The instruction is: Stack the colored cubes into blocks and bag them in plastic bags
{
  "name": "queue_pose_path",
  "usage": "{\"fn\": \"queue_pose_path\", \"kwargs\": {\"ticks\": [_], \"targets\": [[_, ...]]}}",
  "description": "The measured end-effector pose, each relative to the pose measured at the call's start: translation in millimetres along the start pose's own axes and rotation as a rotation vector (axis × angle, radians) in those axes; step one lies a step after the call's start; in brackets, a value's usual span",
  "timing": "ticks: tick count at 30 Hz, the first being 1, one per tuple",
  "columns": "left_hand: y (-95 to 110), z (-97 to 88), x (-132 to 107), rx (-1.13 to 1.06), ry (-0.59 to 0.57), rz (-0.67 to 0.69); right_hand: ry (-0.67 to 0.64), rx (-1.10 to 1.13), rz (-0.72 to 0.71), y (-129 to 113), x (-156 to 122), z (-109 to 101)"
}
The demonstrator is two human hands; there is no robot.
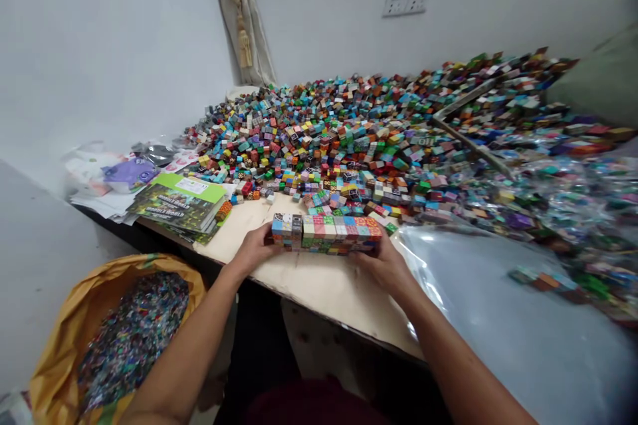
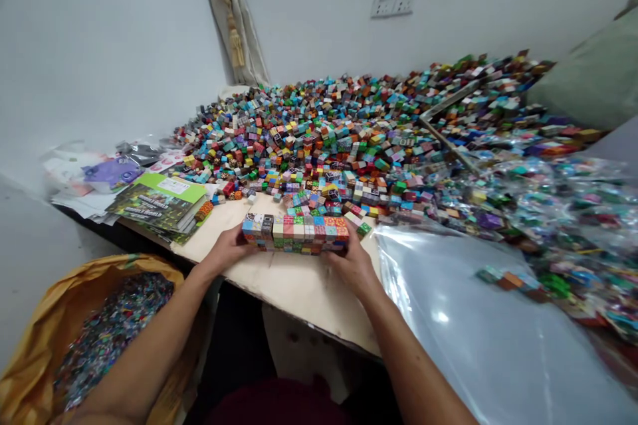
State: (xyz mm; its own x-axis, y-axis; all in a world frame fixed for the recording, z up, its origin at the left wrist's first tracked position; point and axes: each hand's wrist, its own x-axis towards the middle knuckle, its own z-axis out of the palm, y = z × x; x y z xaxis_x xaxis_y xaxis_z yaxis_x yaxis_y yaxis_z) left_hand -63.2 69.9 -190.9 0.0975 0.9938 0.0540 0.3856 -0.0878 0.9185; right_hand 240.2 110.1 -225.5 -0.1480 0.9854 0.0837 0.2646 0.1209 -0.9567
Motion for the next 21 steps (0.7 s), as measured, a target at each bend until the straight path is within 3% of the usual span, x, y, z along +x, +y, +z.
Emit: {"fn": "queue_pose_path", "kwargs": {"ticks": [5, 10, 13, 15, 16, 19, 21], "targets": [[-6.0, 0.3, 1.6, -0.005, -0.011, 0.009, 0.037, -0.141, 0.024, -2.5, 0.8, 2.1], [-0.9, -3.3, 0.4, -0.045, -0.005, 0.004, -0.147, 0.030, -0.078, -19.7, 7.5, -4.0], [13.3, 2.6, -17.4, 0.117, 0.234, 0.020, -0.292, 0.080, -0.060, -32.6, 9.4, -18.6], [24.4, 16.6, -36.6, 0.260, 0.418, 0.046, -0.370, 0.121, -0.017, -39.2, 11.9, -30.8], [29.4, 26.8, -46.2, 0.294, 0.434, 0.068, -0.394, 0.147, 0.019, -41.3, 14.4, -36.4], [39.2, 64.5, -63.5, 0.288, 0.162, 0.204, -0.399, 0.222, 0.141, -42.0, 28.5, -45.2], [40.4, 87.5, -60.9, 0.316, 0.017, 0.295, -0.407, 0.246, 0.186, -38.9, 41.2, -43.6]]}}
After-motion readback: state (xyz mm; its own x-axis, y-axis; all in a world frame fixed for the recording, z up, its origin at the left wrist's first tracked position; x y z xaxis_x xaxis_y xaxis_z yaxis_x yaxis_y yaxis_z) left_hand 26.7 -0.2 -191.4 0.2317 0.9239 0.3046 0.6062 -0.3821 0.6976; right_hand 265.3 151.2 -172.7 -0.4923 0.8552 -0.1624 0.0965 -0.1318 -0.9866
